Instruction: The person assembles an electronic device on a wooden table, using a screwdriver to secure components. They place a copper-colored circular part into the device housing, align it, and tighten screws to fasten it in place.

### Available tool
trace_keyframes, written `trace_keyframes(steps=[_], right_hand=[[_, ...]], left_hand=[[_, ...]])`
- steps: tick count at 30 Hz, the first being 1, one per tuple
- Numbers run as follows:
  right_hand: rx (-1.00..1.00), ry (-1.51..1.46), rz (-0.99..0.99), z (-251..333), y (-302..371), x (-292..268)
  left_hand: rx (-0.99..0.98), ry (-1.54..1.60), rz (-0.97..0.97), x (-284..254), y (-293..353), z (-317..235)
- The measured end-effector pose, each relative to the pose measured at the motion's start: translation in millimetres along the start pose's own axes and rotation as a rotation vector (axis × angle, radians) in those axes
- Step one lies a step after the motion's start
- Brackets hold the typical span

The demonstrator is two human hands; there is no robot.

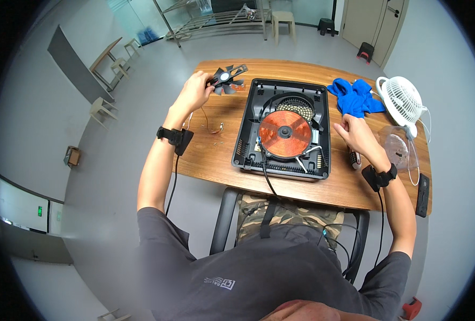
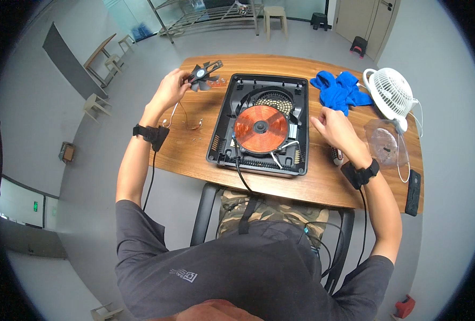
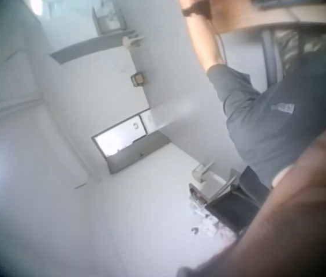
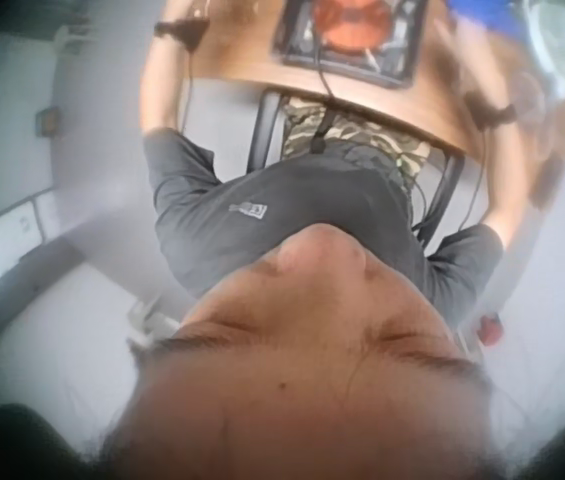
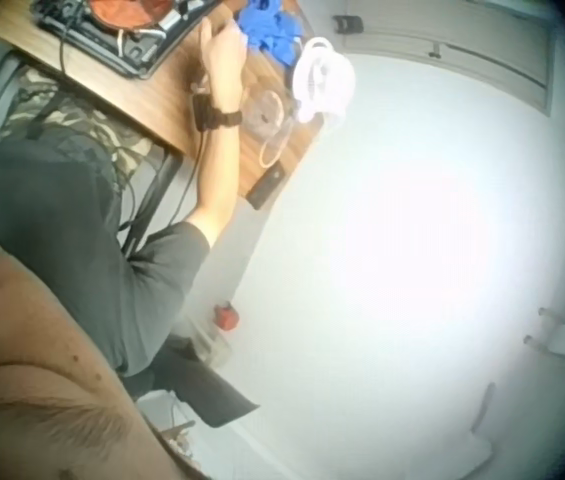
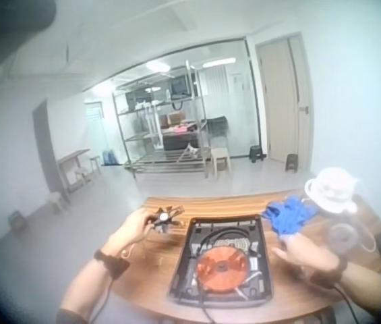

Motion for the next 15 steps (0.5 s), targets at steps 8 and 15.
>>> trace_keyframes(steps=[8, 15], right_hand=[[-0.007, -0.035, -0.017, 8, -6, -5], [-0.009, -0.059, -0.033, -3, -2, -12]], left_hand=[[0.194, 0.004, -0.05, -20, -17, -54], [0.277, -0.012, -0.056, -14, -30, -81]])
Point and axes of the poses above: each hand's wrist, its own y-axis away from the middle knuckle, its own x-axis out of the palm, z = x × y, the point moved 3 cm from there along -y, towards the middle knuckle, and after that the axes turned 14 degrees about -y, right-handed, at the moved point
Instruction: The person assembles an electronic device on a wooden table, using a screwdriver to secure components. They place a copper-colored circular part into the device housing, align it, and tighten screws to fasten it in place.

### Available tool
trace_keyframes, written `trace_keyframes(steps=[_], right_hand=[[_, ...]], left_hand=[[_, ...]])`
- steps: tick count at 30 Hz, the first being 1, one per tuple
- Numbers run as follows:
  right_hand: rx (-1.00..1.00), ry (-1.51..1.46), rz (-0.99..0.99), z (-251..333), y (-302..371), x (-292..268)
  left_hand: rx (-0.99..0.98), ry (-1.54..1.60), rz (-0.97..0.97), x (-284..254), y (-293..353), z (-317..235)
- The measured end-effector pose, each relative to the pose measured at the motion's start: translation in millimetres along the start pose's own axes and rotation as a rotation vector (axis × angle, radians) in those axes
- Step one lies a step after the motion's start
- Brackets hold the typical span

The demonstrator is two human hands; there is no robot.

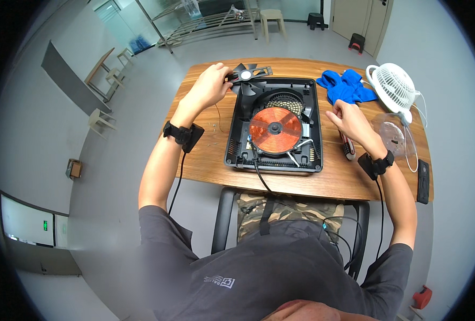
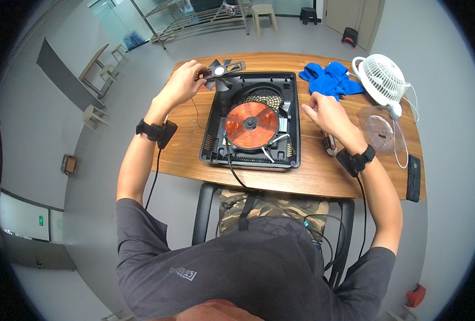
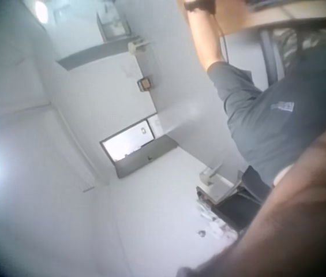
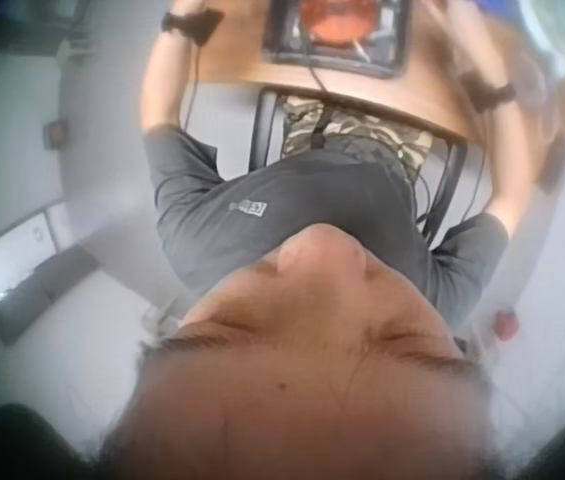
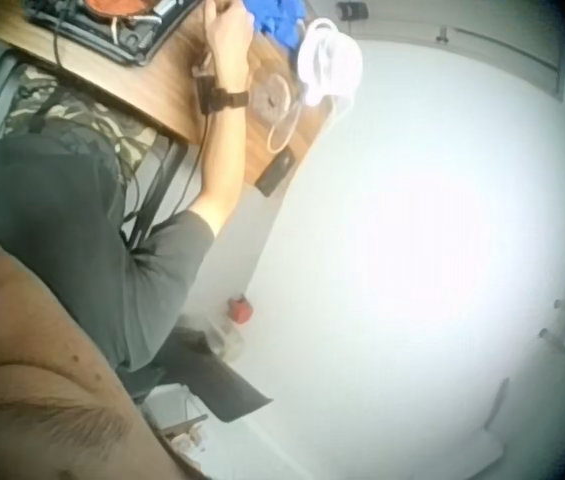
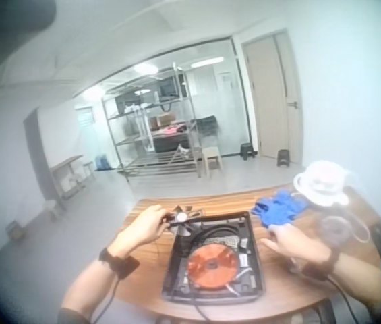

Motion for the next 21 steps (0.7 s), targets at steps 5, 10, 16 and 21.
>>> trace_keyframes(steps=[5, 10, 16, 21], right_hand=[[-0.125, 0.078, -0.073, 1, -15, -7], [-0.225, 0.183, -0.07, -10, -62, -1], [-0.224, 0.25, 0.184, -29, -104, 21], [-0.19, 0.273, 0.259, -28, -122, 38]], left_hand=[[0.076, 0.056, -0.001, 6, -26, -34], [0.21, 0.067, 0.013, 55, -58, -65], [0.191, 0.109, 0.116, 97, -69, -63], [0.15, 0.107, 0.142, 110, -61, -62]])
Point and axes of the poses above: each hand's wrist, its own y-axis away from the middle knuckle, its own x-axis out of the palm, z = x × y, the point moved 3 cm from there along -y, towards the middle knuckle, and after that the axes turned 14 degrees about -y, right-handed, at the moved point
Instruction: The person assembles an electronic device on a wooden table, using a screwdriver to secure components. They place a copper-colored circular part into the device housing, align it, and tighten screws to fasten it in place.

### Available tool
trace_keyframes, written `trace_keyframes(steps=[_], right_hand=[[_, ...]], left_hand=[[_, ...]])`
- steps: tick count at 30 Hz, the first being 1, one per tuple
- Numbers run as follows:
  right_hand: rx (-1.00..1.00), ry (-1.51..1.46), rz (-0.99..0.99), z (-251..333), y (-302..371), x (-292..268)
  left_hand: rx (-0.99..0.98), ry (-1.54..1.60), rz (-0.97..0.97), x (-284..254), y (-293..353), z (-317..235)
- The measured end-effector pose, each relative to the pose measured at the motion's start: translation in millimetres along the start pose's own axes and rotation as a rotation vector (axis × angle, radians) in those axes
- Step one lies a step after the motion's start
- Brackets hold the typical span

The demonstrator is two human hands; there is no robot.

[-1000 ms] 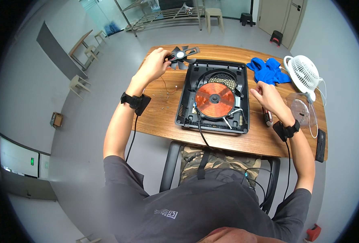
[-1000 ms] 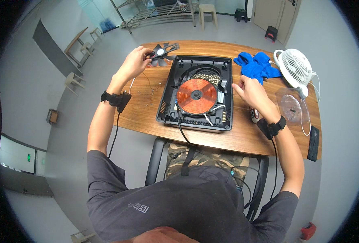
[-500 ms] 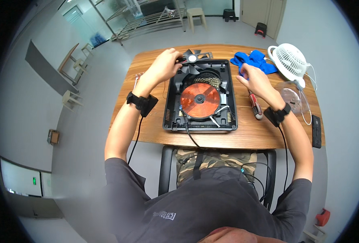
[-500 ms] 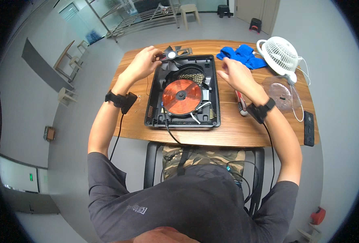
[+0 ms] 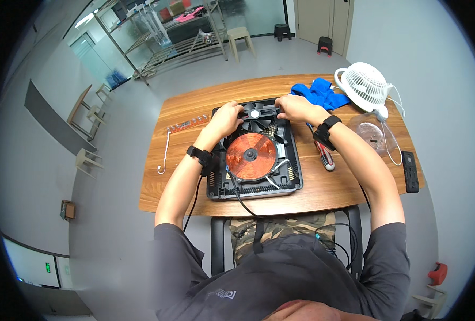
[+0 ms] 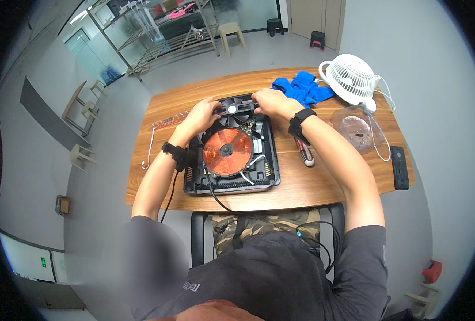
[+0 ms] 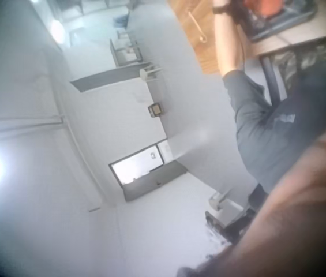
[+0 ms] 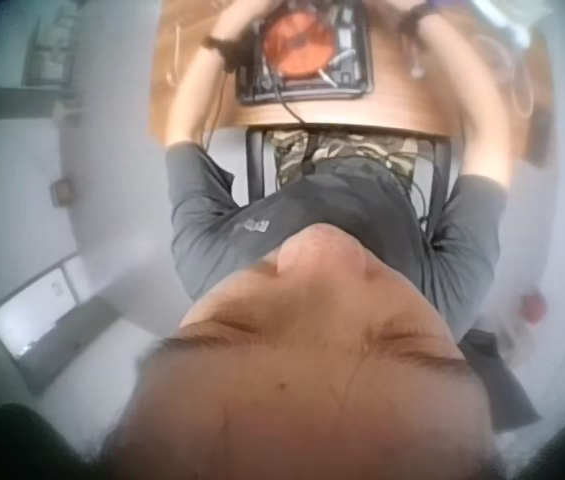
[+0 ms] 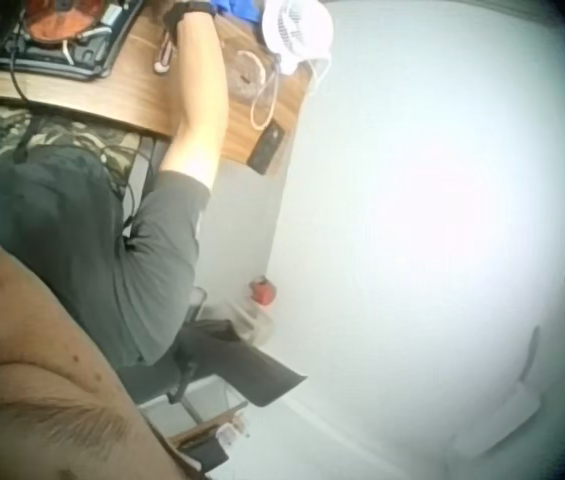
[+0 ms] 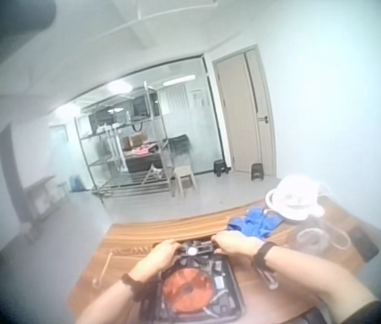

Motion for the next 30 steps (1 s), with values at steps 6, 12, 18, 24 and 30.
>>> trace_keyframes(steps=[6, 12, 18, 24, 30], right_hand=[[0.084, -0.026, -0.02, 6, -7, 8], [0.051, -0.021, -0.004, 8, -11, 18], [-0.003, 0.016, -0.011, 14, -7, 28], [0.048, -0.029, 0.01, 16, -4, 29], [0.039, -0.074, 0.005, 7, -1, 32]], left_hand=[[-0.014, 0.034, -0.021, 7, 9, 0], [0.003, 0.066, -0.056, 12, 9, -2], [0.043, 0.103, -0.006, 20, 15, 2], [0.094, 0.126, 0.041, 16, 18, 2], [0.118, 0.108, 0.079, 20, 12, 4]])
Point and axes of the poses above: each hand's wrist, its own y-axis away from the middle knuckle, its own x-axis out of the palm, z = x × y, the point moved 3 cm from there along -y, towards the middle knuckle, and after that the axes turned 14 degrees about -y, right-handed, at the moved point
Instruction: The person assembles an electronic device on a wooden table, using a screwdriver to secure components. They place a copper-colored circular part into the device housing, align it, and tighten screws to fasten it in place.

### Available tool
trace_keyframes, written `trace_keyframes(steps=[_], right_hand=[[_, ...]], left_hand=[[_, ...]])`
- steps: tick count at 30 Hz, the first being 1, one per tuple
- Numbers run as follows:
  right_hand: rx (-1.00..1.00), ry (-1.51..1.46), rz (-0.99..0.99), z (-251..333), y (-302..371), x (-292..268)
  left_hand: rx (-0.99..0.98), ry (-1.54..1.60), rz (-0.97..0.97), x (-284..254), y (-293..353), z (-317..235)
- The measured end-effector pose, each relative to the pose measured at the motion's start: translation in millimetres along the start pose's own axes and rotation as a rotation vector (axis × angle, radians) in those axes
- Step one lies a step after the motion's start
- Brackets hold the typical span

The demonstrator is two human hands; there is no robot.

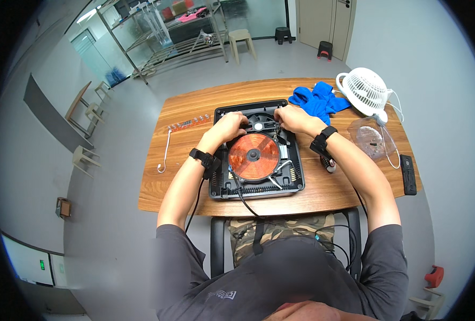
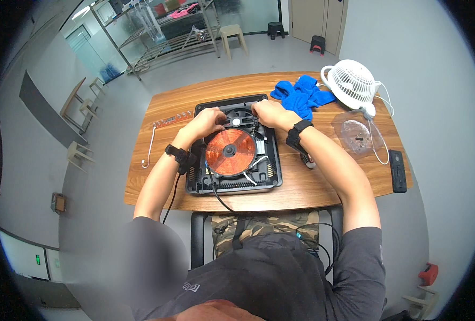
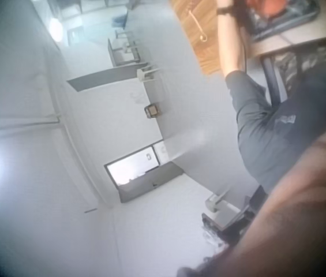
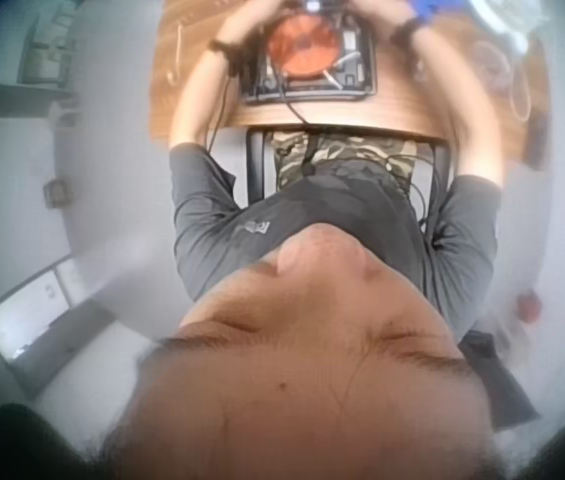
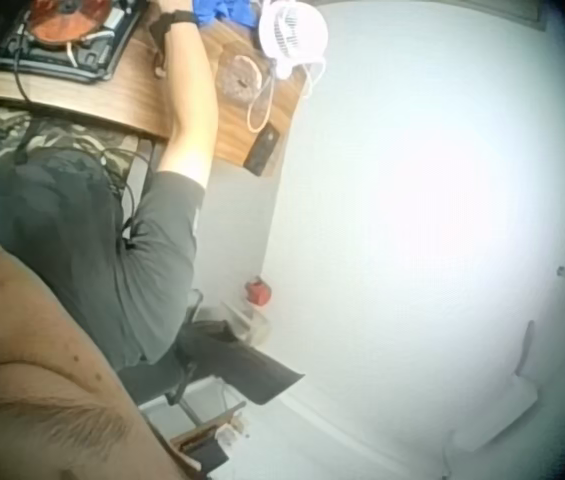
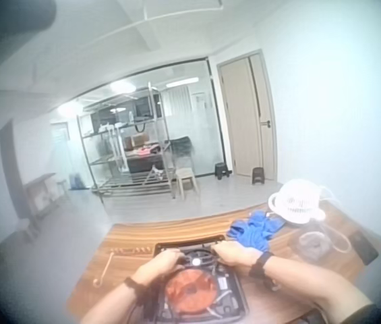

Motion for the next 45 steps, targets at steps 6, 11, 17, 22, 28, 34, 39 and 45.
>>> trace_keyframes(steps=[6, 11, 17, 22, 28, 34, 39, 45], right_hand=[[0.018, -0.04, 0.013, 3, 8, -2], [-0.016, -0.053, -0.002, 4, 11, -3], [0.019, -0.117, 0.006, -3, 6, -1], [-0.023, -0.178, 0.024, -14, 2, -2], [-0.048, -0.164, 0.023, 0, 6, -10], [-0.087, -0.163, 0.017, -2, 9, -8], [-0.13, -0.099, 0.067, -4, 1, -7], [-0.087, -0.11, 0.093, -2, -5, -5]], left_hand=[[-0.006, -0.005, 0.052, 6, -6, 5], [0.002, 0.027, 0.103, 6, -10, 7], [-0.013, 0.146, 0.17, -1, -4, 15], [0.019, 0.107, 0.102, 0, -4, 9], [0.015, 0.144, 0.078, -3, 5, 10], [-0.031, 0.174, 0.045, -22, 20, 17], [-0.108, 0.172, 0.06, -18, 37, 36], [-0.136, 0.203, 0.058, -14, 41, 26]])
Point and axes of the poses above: each hand's wrist, its own y-axis away from the middle knuckle, its own x-axis out of the palm, z = x × y, the point moved 3 cm from there along -y, towards the middle knuckle, and after that the axes turned 14 degrees about -y, right-handed, at the moved point
